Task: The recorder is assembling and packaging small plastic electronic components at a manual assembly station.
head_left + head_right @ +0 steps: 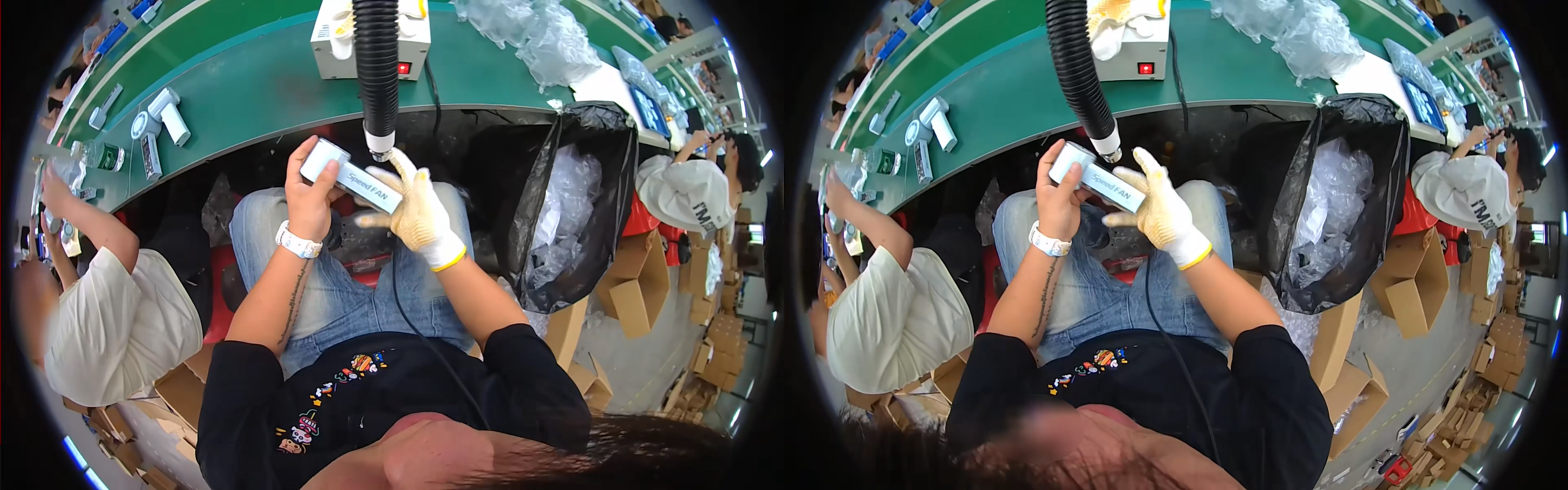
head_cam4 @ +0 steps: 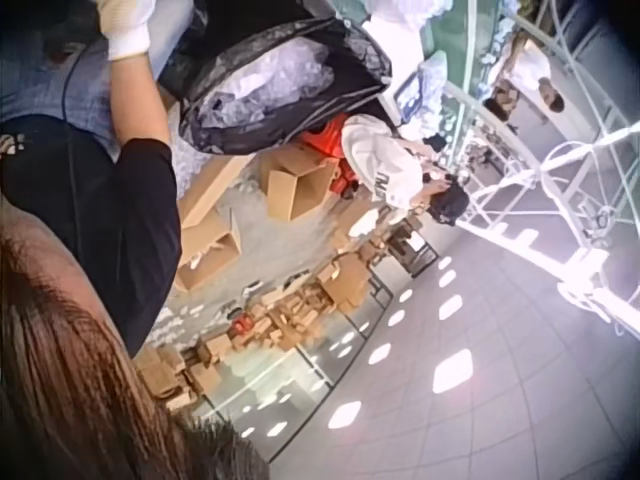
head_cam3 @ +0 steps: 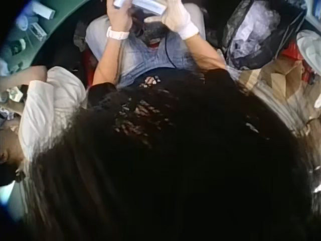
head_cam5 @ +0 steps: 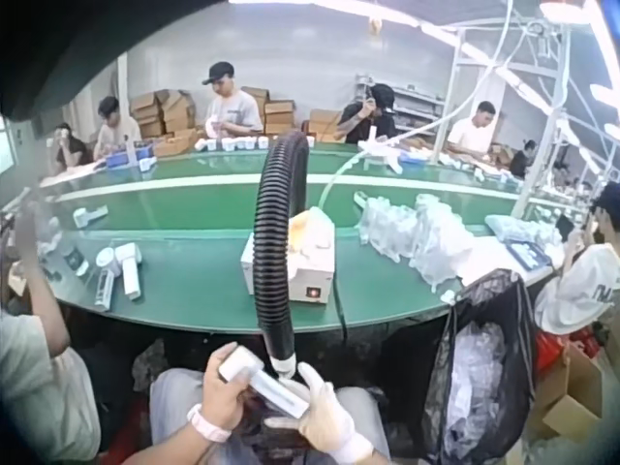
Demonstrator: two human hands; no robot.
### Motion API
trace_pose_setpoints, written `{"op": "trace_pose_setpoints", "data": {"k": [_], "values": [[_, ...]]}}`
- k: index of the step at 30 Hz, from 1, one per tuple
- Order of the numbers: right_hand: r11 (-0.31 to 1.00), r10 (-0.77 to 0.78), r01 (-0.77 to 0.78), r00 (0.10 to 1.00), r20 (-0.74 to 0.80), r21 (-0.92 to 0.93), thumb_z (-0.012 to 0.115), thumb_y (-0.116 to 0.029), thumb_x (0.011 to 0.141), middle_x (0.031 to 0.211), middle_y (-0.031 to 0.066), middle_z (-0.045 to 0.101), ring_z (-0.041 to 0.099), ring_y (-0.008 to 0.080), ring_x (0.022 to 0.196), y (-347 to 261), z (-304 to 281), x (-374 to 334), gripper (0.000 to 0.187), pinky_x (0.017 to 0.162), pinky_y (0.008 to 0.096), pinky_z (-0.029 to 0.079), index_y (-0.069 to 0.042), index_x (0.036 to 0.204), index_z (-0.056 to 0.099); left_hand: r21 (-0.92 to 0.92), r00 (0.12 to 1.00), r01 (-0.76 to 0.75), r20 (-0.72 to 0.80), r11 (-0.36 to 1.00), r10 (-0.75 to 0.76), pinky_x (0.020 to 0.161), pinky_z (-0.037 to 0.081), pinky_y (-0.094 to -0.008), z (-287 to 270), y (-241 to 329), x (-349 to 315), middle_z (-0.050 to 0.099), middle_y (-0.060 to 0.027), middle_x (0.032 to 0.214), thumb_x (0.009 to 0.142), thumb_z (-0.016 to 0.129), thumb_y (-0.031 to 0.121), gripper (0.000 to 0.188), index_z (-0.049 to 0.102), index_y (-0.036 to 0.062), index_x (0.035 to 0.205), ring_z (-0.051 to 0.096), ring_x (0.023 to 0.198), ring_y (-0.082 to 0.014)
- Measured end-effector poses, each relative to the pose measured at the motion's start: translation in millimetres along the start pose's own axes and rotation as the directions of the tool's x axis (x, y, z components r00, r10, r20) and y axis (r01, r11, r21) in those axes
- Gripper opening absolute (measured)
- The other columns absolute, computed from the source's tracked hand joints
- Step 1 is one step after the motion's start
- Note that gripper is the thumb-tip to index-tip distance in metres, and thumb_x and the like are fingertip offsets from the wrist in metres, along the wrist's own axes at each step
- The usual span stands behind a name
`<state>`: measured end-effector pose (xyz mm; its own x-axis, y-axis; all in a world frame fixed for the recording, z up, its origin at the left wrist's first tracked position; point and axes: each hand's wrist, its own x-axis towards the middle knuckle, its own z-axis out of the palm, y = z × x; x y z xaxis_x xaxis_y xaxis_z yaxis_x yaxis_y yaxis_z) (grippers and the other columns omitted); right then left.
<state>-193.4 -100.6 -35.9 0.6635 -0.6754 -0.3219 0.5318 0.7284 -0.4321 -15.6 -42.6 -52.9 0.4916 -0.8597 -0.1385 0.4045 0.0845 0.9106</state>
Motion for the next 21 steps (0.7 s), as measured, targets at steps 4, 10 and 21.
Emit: {"op": "trace_pose_setpoints", "data": {"k": [4, 10, 21], "values": [[0.987, 0.151, -0.143, 0.982, 0.110, -0.078, 0.069, -0.037, 0.098, 0.128, 0.0185, 0.065, 0.067, 0.0340, 0.105, -3.0, -21.6, 8.9, 0.069, 0.084, 0.0427, 0.059, -0.008, 0.155, 0.042, -0.109, 0.994, -0.107, -0.001, 0.988, 0.108, 0.085, 0.061, -0.0433, -11.5, 2.7, 4.7, 0.062, -0.0088, 0.126, 0.098, 0.069, 0.013, 0.051, 0.048, 0.0110, 0.144, 0.065, 0.113, -0.0220], [0.813, 0.138, 0.064, 0.944, 0.299, -0.578, 0.070, -0.034, 0.096, 0.130, 0.0193, 0.066, 0.069, 0.0335, 0.106, -3.8, -41.8, 7.0, 0.069, 0.084, 0.0433, 0.059, -0.007, 0.154, 0.044, -0.102, 0.942, 0.325, 0.119, 0.940, -0.313, 0.083, 0.061, -0.0439, -61.7, 44.2, 17.8, 0.063, -0.0090, 0.125, 0.094, 0.073, 0.013, 0.039, 0.055, 0.0096, 0.128, 0.066, 0.109, -0.0225], [-0.149, 0.325, 0.399, 0.884, 0.336, -0.905, 0.082, -0.028, 0.073, 0.090, 0.0185, 0.073, 0.074, 0.0352, 0.085, -8.1, -1.3, -55.8, 0.041, 0.078, 0.0427, 0.059, -0.010, 0.109, 0.074, 0.378, 0.539, -0.820, 0.761, 0.430, 0.361, 0.078, 0.059, -0.0389, -12.7, 40.4, -104.3, 0.069, -0.0171, 0.112, 0.066, 0.087, 0.010, 0.049, 0.062, 0.0085, 0.108, 0.071, 0.097, -0.0331]]}}
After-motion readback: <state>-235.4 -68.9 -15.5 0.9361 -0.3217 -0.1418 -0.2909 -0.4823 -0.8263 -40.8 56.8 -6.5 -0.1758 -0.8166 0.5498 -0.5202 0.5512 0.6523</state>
